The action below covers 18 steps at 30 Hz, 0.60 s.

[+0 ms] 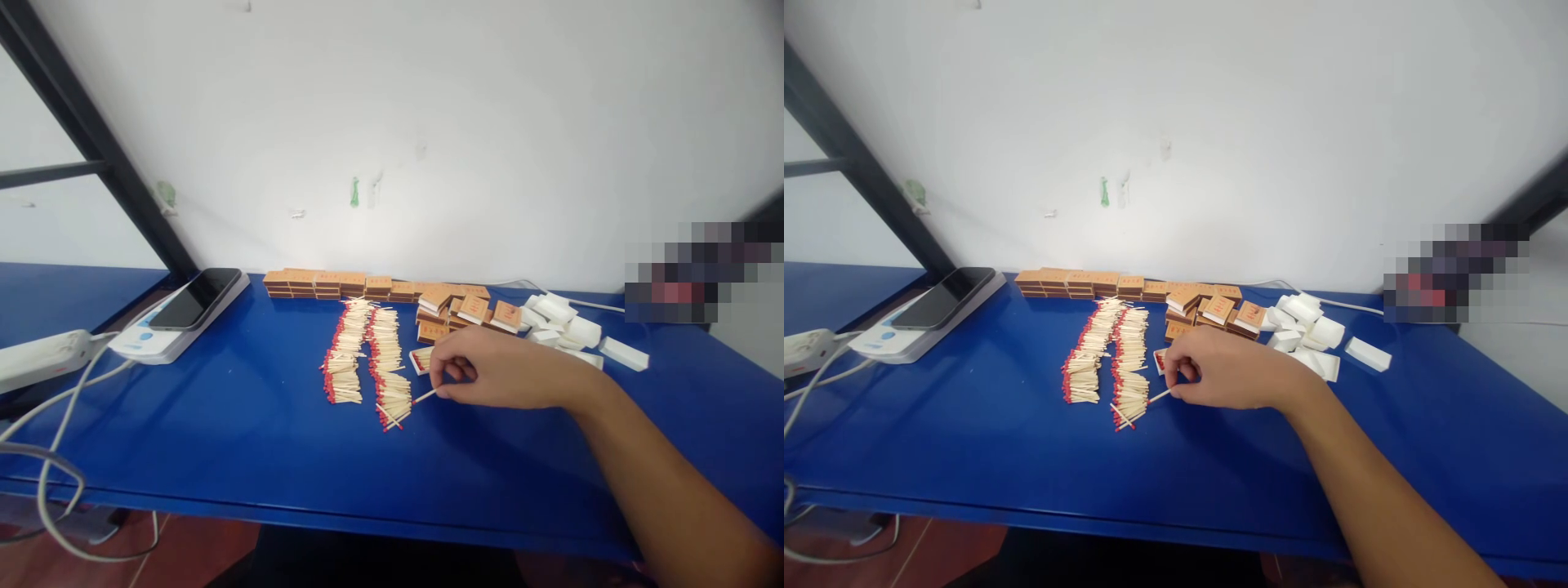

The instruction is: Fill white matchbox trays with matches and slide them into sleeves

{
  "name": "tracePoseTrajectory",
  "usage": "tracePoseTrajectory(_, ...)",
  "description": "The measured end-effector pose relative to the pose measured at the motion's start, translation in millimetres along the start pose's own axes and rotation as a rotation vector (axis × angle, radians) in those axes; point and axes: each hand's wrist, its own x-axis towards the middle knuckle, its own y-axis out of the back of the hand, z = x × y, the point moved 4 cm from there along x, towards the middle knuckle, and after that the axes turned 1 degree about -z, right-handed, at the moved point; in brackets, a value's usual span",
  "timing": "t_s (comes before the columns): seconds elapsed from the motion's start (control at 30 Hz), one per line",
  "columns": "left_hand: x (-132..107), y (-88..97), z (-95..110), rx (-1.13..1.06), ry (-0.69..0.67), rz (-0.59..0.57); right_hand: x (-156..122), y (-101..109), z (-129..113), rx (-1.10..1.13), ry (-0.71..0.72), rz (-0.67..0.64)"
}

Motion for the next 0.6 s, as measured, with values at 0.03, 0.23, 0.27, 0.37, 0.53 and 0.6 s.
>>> tracePoseTrajectory(0.03,2,-2.9,1,-0.008,0.007,0.000,0,-2,-1,0.006,0.009,-0.018)
tracePoseTrajectory(0.23,15,-20.8,8,-0.066,0.052,-0.006,10,-16,-14,0.082,0.048,-0.006)
tracePoseTrajectory(0.27,17,-23.4,9,-0.077,0.059,-0.009,11,-17,-15,0.085,0.047,0.024)
tracePoseTrajectory(0.37,21,-30.7,11,-0.115,0.077,-0.018,14,-19,-15,0.058,0.051,0.115)
tracePoseTrajectory(0.53,31,-48.3,17,-0.198,0.096,-0.029,16,-22,-14,0.021,0.054,0.137)
tracePoseTrajectory(0.6,36,-59.9,22,-0.236,0.099,-0.031,16,-22,-13,0.024,0.037,0.122)
